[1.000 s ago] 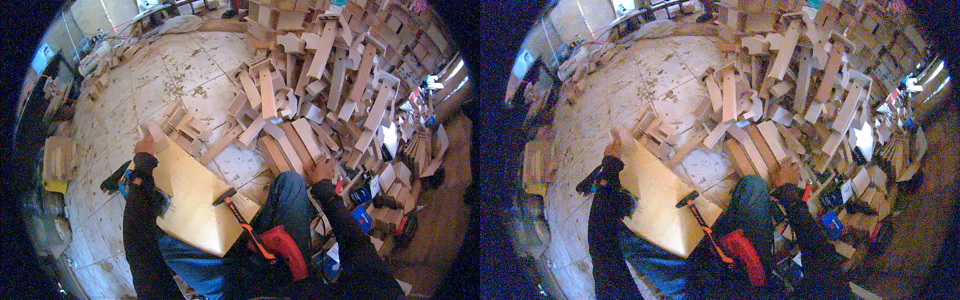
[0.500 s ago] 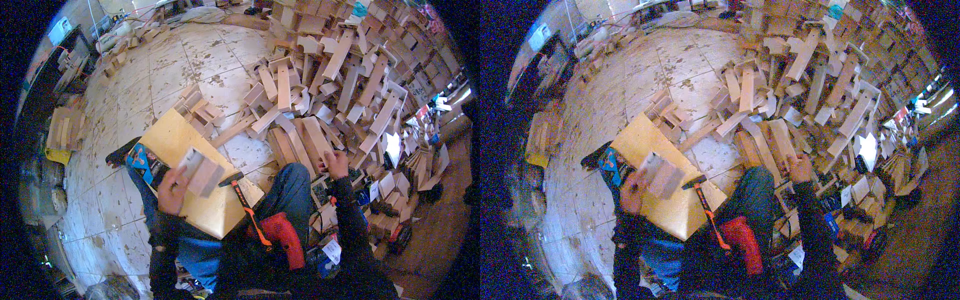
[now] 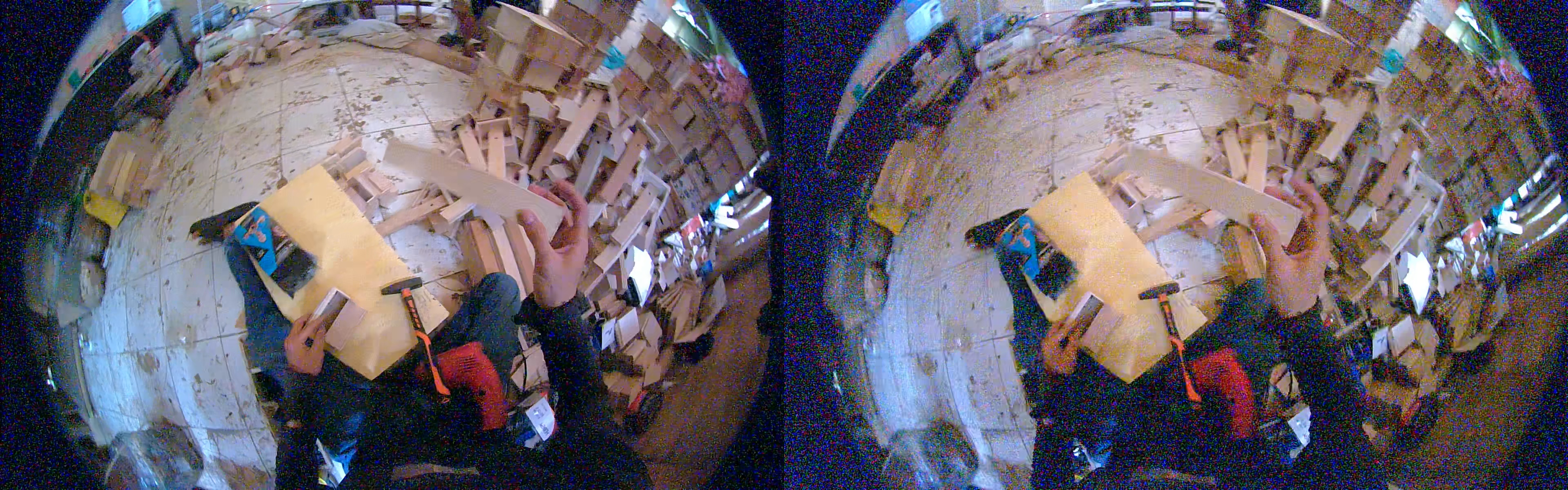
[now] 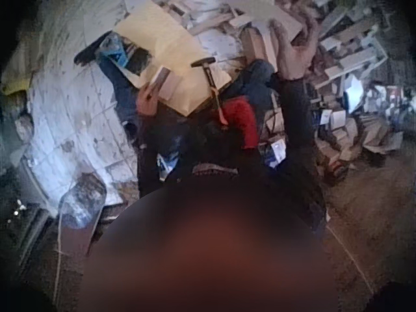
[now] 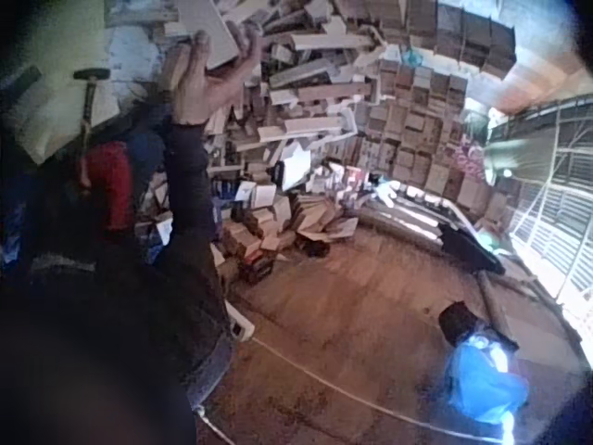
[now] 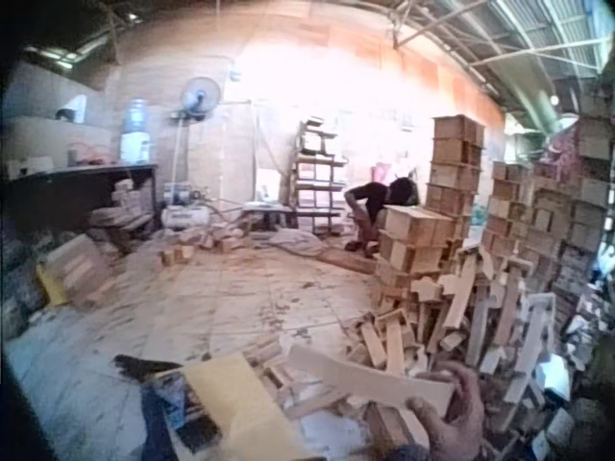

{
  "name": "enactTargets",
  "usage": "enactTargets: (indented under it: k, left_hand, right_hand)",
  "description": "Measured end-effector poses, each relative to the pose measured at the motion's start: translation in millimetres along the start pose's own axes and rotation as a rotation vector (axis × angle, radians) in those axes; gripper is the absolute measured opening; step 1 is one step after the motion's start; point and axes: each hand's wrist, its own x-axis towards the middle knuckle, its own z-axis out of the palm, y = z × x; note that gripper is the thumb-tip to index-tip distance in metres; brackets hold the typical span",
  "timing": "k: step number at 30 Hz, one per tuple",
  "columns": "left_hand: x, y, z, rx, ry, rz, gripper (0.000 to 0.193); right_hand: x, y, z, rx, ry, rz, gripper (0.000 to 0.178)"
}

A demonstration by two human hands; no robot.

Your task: The person assembles small wooden parts into a frame-like structure using a nail gun and hammer. They repeatedly align pieces, drive nails, and tap components into place while sitting on the floor.

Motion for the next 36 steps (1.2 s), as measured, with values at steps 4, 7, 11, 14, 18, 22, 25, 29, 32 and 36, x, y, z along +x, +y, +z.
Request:
enactTargets:
  k: [4, 7, 11, 14, 18, 22, 25, 29, 32, 36]
  left_hand:
    - [-10, 0, 16, -0.132, 0.119, -0.181, 0.036]
    - [-12, 6, 29, -0.353, 0.246, -0.158, 0.045]
    - [-6, 7, 30, -0.333, 0.258, -0.199, 0.046]
    - [-5, 6, 20, -0.240, 0.124, -0.234, 0.044]
    - [-4, 9, 13, -0.183, 0.115, -0.209, 0.042]
    - [-4, 11, 12, -0.224, 0.079, -0.211, 0.042]
    - [-4, 11, 12, -0.183, 0.120, -0.134, 0.042]
    - [-3, 11, 13, -0.232, 0.079, -0.224, 0.041]
    - [-1, 9, 13, -0.216, 0.090, -0.177, 0.041]
    - [3, 5, 12, -0.226, 0.063, -0.143, 0.041]
  right_hand:
    - [-11, -5, 48, 0.266, -0.028, 0.146, 0.042]
    - [-32, -2, 76, 0.161, -0.219, 0.307, 0.037]
    - [-70, 11, 106, 0.178, -0.509, 0.497, 0.034]
    - [-93, 24, 122, 0.214, -0.538, 0.549, 0.034]
    - [-120, 44, 128, 0.143, -0.646, 0.569, 0.031]
    - [-183, 58, 122, 0.064, -0.678, 0.812, 0.041]
    - [-221, 68, 112, -0.188, -0.753, 0.747, 0.046]
    - [-231, 76, 105, -0.007, -0.712, 0.538, 0.046]
    - [-220, 82, 104, -0.329, -0.878, 0.285, 0.041]
    - [-213, 102, 112, -0.191, -1.012, 0.646, 0.040]
